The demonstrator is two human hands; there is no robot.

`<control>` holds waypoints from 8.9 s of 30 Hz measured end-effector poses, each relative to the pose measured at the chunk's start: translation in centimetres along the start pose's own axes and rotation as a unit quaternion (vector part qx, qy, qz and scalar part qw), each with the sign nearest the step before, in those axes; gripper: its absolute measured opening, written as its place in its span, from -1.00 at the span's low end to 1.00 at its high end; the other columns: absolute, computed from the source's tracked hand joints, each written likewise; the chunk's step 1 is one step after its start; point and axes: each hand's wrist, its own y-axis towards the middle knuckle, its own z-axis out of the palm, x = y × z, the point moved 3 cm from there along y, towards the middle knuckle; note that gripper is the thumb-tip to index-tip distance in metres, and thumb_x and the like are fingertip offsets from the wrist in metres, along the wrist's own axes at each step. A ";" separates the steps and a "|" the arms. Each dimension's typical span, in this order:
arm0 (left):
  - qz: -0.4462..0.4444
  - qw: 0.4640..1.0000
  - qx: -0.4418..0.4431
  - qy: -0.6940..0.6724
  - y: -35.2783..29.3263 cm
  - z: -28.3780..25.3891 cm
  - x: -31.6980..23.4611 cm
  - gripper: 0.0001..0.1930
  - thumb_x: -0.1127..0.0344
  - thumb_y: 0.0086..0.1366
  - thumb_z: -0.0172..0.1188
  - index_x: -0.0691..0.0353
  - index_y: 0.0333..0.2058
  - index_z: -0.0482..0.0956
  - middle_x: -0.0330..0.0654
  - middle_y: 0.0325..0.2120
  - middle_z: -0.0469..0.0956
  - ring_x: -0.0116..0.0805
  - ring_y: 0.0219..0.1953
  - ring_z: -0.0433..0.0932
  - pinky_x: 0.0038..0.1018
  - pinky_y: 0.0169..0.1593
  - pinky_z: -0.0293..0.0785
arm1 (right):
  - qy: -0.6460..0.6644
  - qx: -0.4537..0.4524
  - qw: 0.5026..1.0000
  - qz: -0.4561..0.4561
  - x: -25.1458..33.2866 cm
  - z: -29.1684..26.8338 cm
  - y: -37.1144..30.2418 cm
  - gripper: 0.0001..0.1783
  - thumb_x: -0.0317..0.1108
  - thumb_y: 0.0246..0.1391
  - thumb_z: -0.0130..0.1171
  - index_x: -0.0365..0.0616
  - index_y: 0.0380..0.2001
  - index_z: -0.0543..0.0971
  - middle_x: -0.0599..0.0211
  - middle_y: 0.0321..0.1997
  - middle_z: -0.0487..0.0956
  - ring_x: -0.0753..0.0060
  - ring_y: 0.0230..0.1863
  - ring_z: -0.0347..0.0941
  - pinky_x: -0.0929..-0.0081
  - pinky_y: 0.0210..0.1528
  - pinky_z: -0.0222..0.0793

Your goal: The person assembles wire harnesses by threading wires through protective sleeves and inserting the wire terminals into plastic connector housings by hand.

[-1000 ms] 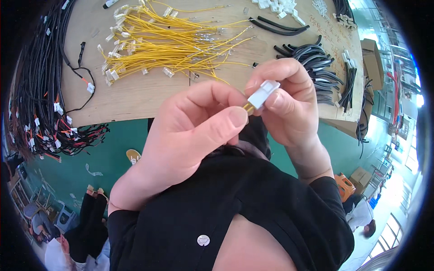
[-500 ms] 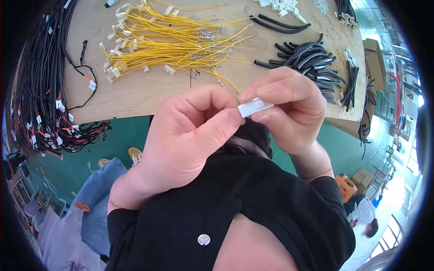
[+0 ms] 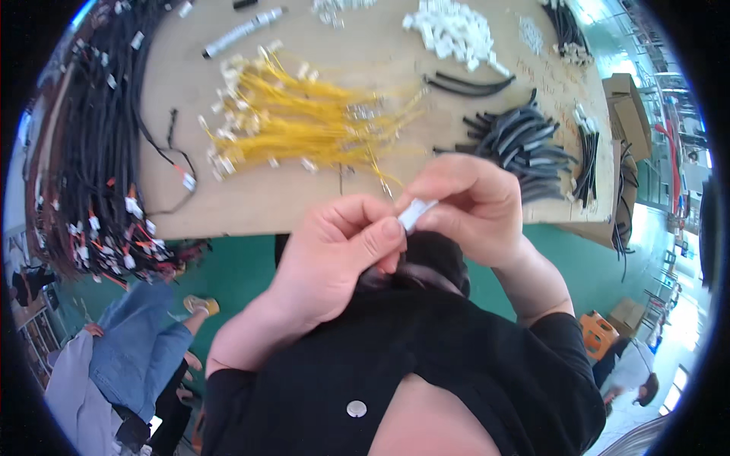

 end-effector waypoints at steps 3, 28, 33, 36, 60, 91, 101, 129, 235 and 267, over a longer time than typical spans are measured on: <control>0.015 1.000 0.020 -0.016 0.2 -0.4 -0.2 -0.93 0.41 0.10 0.04 0.29 -0.50 0.42 -0.26 -0.61 0.41 -0.61 -0.61 0.33 -0.73 -0.54 0.22 | 0.062 0.007 0.997 0.053 0.6 0.4 1.1 -0.79 -0.60 -0.24 0.13 -0.27 -0.41 0.42 0.16 -0.44 0.46 0.39 -0.41 0.40 0.59 -0.40 0.29; 0.203 0.911 0.051 0.354 0.1 1.2 -4.3 -0.79 0.52 0.05 0.06 0.30 -0.28 0.35 -0.30 -0.51 0.40 -0.66 -0.48 0.31 -0.74 -0.38 0.25 | -0.658 -0.022 0.753 0.014 -7.7 -4.4 19.5 -0.77 -0.26 -0.18 -0.02 -0.21 -0.54 0.49 0.17 -0.53 0.48 0.19 -0.45 0.41 0.40 -0.34 0.32; 0.225 0.924 -0.058 0.303 1.8 -1.9 -5.2 -0.79 0.50 0.06 0.05 0.31 -0.27 0.36 -0.20 -0.51 0.46 -0.63 -0.56 0.36 -0.72 -0.47 0.29 | -0.347 -0.074 0.934 0.037 -4.0 -4.0 14.6 -0.81 -0.41 -0.14 -0.05 -0.28 -0.46 0.48 0.41 -0.65 0.41 0.61 -0.60 0.32 0.70 -0.50 0.25; 0.098 0.992 -0.078 0.025 2.1 -3.3 -4.2 -0.85 0.41 0.10 0.01 0.28 -0.32 0.36 -0.14 -0.48 0.47 -0.54 -0.56 0.43 -0.69 -0.46 0.38 | -0.246 -0.075 0.962 0.092 -0.5 -0.3 8.3 -0.82 -0.51 -0.12 -0.09 -0.36 -0.42 0.45 0.40 -0.63 0.37 0.68 -0.65 0.24 0.76 -0.55 0.18; 0.086 0.987 -0.069 -0.118 0.9 -0.4 -0.9 -0.91 0.46 0.08 0.05 0.27 -0.40 0.38 -0.22 -0.49 0.42 -0.51 -0.45 0.40 -0.62 -0.32 0.34 | -0.302 -0.120 0.928 -0.182 0.6 1.6 -0.6 -0.80 -0.59 -0.40 0.22 -0.22 -0.55 0.48 0.27 -0.46 0.46 0.39 -0.46 0.40 0.60 -0.45 0.31; 0.225 0.823 -0.133 0.505 -0.3 -3.1 0.3 -0.90 0.53 0.02 0.05 0.33 -0.42 0.42 -0.19 -0.49 0.43 -0.44 -0.46 0.40 -0.62 -0.32 0.30 | -0.738 -0.315 0.574 0.163 3.3 -25.8 -8.2 -0.48 -0.13 -0.17 0.09 -0.22 -0.14 0.35 0.01 -0.17 0.39 0.18 -0.12 0.32 0.38 -0.11 0.20; 0.397 0.489 -0.160 0.760 1.3 -4.4 -2.9 -0.76 0.41 -0.15 0.21 0.25 -0.42 0.46 -0.17 -0.48 0.37 -0.25 -0.40 0.36 -0.41 -0.32 0.28 | -0.713 -0.114 0.691 -0.030 1.2 -11.5 -3.4 -0.75 -0.44 -0.13 0.03 -0.14 -0.27 0.45 0.25 -0.19 0.39 0.21 -0.15 0.28 0.44 -0.10 0.19; -0.035 0.976 -0.109 -0.183 -0.7 -3.3 0.1 -0.82 0.40 0.16 -0.06 0.31 -0.27 0.41 -0.11 -0.50 0.48 -0.42 -0.51 0.45 -0.57 -0.42 0.41 | -0.329 -0.257 0.904 -0.093 -2.0 -6.5 0.1 -0.84 -0.56 -0.04 -0.08 -0.30 -0.31 0.32 0.29 -0.46 0.44 0.67 -0.47 0.31 0.80 -0.46 0.21; 0.121 0.971 -0.119 0.169 0.4 1.1 -1.2 -0.95 0.53 0.06 0.05 0.36 -0.46 0.47 -0.41 -0.66 0.37 -0.77 -0.64 0.23 -0.83 -0.59 0.10 | -0.051 -0.194 0.980 0.017 2.5 -2.2 -0.1 -0.86 -0.45 -0.06 -0.01 -0.36 -0.48 0.37 0.07 -0.49 0.42 0.59 -0.69 0.30 0.75 -0.63 0.25; 0.464 0.721 -0.086 0.508 0.1 1.9 -1.8 -0.88 0.64 -0.07 0.08 0.36 -0.48 0.43 -0.23 -0.52 0.34 -0.61 -0.63 0.22 -0.75 -0.60 0.09 | -0.027 -0.161 0.979 0.124 1.6 0.0 -1.0 -0.82 -0.37 -0.02 -0.05 -0.26 -0.57 0.31 0.15 -0.59 0.39 0.55 -0.72 0.28 0.72 -0.71 0.19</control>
